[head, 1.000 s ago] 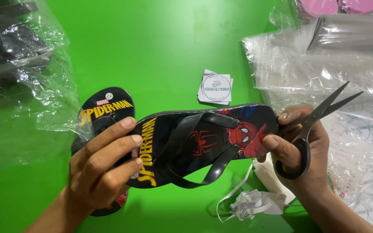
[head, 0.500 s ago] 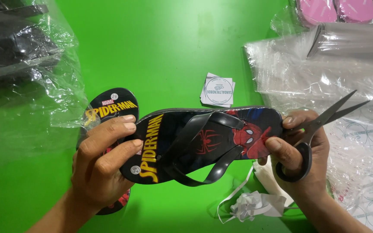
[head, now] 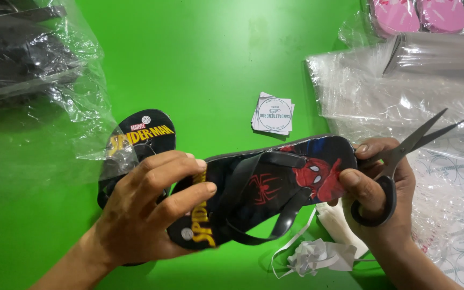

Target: Trimming excess material from the edges of a sandal sole using scissors to finish the product.

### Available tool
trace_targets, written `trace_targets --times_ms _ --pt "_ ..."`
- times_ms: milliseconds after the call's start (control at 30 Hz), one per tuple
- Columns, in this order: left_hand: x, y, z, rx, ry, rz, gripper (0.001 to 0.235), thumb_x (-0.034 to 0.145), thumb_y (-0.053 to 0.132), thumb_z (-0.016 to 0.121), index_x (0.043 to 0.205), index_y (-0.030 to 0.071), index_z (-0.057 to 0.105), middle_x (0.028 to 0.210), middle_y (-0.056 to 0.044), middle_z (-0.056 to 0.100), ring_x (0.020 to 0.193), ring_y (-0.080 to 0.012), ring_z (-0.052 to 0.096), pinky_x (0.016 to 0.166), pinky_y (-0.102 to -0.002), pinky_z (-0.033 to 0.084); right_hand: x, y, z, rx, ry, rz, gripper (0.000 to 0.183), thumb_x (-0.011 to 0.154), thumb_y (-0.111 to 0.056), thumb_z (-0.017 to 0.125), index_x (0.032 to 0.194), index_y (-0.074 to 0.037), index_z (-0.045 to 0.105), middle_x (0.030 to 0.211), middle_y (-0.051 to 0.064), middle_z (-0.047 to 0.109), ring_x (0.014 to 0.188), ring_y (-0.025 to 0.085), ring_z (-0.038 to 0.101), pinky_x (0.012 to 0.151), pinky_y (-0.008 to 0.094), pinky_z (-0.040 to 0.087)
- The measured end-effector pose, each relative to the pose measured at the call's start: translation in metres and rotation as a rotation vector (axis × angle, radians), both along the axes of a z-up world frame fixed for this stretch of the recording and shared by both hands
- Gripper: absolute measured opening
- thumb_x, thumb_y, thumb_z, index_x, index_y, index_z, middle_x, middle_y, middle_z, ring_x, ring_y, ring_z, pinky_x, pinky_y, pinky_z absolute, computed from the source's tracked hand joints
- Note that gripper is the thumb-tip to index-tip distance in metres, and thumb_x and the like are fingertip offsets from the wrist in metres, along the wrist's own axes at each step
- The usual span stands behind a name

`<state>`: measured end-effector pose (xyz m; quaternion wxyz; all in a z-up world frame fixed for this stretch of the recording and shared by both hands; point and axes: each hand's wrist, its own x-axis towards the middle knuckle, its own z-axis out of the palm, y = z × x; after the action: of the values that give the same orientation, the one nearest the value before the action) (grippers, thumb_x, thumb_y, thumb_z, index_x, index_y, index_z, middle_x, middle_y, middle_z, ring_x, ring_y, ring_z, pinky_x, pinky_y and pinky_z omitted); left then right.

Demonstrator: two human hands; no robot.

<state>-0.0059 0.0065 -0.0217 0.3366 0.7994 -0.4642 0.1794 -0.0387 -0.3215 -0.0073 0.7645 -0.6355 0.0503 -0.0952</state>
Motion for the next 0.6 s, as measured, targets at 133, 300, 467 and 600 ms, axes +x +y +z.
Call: trace_targets --times_ms 133,300,467,600 --pt "-0.018 -0.011 0.014 -0.138 0.233 -0.094 0.076 0.092 0.072 0.045 0.131 0.008 0.051 0.129 -0.020 0.058 0.117 -0.0378 0.069 0.100 -0.054 0.059 0.005 -0.007 -0.001 -0.063 0.078 -0.017 0.029 0.080 -0.016 0.076 0.101 -0.008 0.059 0.084 0.005 0.061 0.048 0.012 0.062 0.037 0.018 0.053" --pt "-0.035 -0.027 0.027 -0.165 0.911 0.019 0.069 0.097 0.065 0.037 0.136 0.010 0.055 0.089 -0.004 0.065 0.057 -0.0125 0.054 0.052 -0.029 0.049 0.018 -0.002 -0.002 -0.285 0.096 0.259 0.022 0.079 -0.025 0.078 0.095 -0.013 0.069 0.085 -0.002 0.062 0.070 0.008 0.052 0.060 0.020 0.043" --pt "-0.036 -0.035 0.032 -0.225 1.170 0.001 0.055 0.096 0.053 0.043 0.114 0.006 0.064 0.081 0.002 0.065 0.064 -0.0101 0.054 0.055 -0.030 0.046 0.028 0.037 0.016 -0.377 0.123 0.414 0.026 0.078 -0.021 0.081 0.099 -0.010 0.072 0.089 0.001 0.069 0.068 0.009 0.057 0.058 0.020 0.048" --pt "-0.040 -0.027 0.040 -0.291 1.204 0.033 0.035 0.101 0.038 0.048 0.100 0.009 0.068 0.073 0.007 0.061 0.062 -0.0083 0.049 0.054 -0.028 0.047 0.028 0.051 0.026 -0.496 0.141 0.380 0.037 0.074 -0.024 0.083 0.106 -0.009 0.073 0.085 0.002 0.069 0.070 0.011 0.058 0.060 0.021 0.051"
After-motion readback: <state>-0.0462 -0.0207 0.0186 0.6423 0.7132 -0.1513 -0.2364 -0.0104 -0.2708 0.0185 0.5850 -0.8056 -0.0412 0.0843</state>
